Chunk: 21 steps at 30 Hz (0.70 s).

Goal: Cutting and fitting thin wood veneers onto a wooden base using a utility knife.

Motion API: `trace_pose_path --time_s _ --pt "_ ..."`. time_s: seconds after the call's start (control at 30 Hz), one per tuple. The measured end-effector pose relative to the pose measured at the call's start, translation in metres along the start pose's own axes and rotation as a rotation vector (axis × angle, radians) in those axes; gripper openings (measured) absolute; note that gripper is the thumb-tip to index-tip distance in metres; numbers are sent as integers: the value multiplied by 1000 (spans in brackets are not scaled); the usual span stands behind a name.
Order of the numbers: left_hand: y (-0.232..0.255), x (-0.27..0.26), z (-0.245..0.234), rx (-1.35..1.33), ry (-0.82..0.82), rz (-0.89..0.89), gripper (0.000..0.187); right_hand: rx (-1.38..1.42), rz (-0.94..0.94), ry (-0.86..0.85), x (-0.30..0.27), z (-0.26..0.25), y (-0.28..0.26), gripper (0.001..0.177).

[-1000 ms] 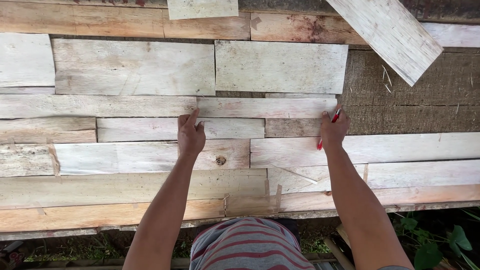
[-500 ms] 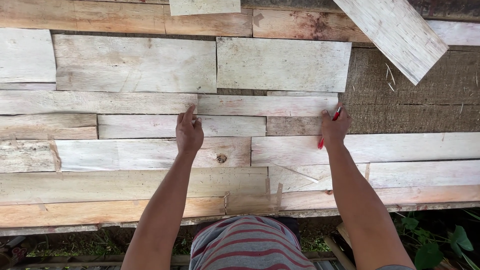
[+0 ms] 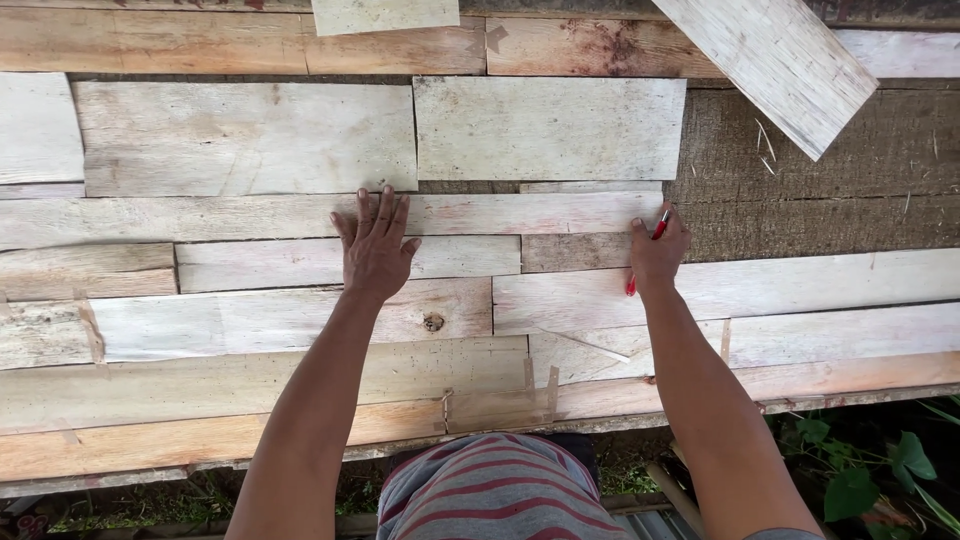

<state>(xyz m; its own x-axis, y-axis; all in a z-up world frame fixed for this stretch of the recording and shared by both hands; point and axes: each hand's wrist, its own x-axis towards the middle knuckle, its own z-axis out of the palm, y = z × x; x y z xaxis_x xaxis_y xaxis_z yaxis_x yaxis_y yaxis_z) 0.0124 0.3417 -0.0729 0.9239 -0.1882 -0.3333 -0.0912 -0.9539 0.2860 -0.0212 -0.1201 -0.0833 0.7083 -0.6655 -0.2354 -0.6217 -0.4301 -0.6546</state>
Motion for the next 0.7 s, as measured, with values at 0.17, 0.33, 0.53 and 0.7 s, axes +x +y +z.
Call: trace_pose_path --time_s 0.17,0.33,0.53,0.7 --pt "-5 -2 9 -11 50 25 73 -18 4 -7 -3 -1 -5 68" --pt "-19 1 38 -40 176 75 78 2 -22 -10 -6 -5 -11 68" --pt "-24 1 51 -39 282 139 77 41 -21 -6 -4 -4 -7 67" --pt "-26 3 62 -24 354 159 77 42 -24 -7 -4 -4 -7 68"
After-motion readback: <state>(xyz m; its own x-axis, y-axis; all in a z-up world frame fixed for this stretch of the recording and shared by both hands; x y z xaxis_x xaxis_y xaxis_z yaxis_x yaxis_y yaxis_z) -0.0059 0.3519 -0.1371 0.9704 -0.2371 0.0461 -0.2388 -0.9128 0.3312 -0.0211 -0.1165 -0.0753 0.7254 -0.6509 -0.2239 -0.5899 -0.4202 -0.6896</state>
